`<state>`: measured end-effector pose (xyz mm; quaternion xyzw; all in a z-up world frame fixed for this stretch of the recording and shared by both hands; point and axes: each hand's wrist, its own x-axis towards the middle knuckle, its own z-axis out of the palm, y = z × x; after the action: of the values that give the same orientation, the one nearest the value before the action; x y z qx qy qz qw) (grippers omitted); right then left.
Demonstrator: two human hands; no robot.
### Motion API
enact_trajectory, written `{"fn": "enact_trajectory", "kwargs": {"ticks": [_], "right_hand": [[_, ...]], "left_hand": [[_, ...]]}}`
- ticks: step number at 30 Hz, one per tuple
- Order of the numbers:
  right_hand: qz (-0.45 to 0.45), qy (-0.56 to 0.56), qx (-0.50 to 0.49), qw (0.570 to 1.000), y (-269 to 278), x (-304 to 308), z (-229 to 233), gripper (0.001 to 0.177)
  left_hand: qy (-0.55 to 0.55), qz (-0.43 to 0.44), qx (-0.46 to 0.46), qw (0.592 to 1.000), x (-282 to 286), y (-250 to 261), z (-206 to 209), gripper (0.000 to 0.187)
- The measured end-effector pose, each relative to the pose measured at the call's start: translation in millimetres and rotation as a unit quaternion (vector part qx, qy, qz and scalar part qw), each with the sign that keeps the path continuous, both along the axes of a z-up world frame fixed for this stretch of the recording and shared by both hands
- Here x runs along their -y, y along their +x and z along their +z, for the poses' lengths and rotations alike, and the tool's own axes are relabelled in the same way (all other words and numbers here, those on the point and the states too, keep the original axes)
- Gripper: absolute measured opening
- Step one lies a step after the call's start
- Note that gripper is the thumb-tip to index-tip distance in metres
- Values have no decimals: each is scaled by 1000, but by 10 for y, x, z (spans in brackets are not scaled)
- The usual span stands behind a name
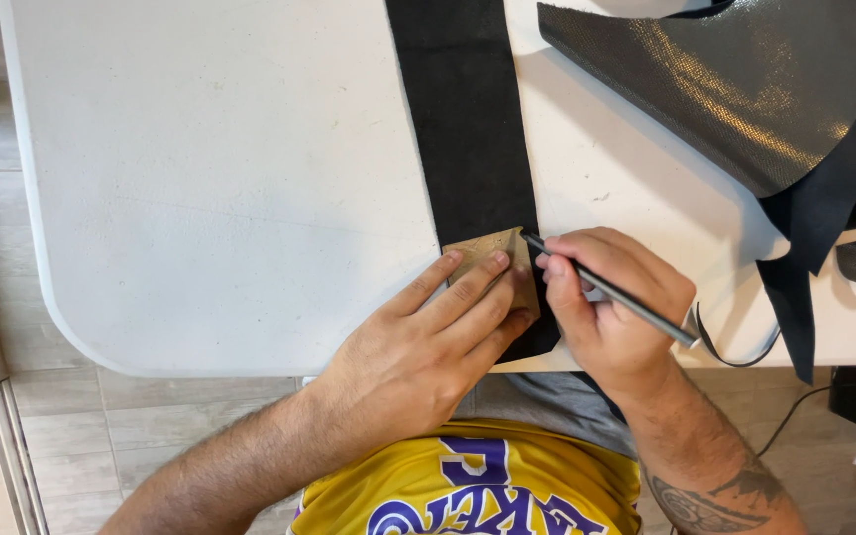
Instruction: Tracing a cardboard template onto a piece of leather and cutting it out with scissors.
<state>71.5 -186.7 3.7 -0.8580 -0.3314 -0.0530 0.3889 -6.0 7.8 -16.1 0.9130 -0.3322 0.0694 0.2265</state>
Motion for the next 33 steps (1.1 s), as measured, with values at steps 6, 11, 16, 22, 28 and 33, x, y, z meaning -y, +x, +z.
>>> {"fn": "enact_trajectory", "kwargs": {"ticks": [6,11,16,22,28,33], "right_hand": [[-1,33,-104,994,64,-55,40,22],[32,37,-104,993,163,-41,16,21],[110,40,-109,987,192,-181,68,22],[117,47,-119,985,237,-231,6,24],[119,44,-106,986,248,-236,-2,24],[122,56,-109,985,218,-228,-5,23]], "left_hand": [[3,15,20,1000,10,-10,-2,44],[10,18,37,999,15,-16,-8,44],[-7,10,48,999,26,-33,-36,42],[1,28,48,998,2,-56,-52,44],[1,18,44,999,14,-44,-84,46],[1,11,37,999,24,-52,-68,48]]}}
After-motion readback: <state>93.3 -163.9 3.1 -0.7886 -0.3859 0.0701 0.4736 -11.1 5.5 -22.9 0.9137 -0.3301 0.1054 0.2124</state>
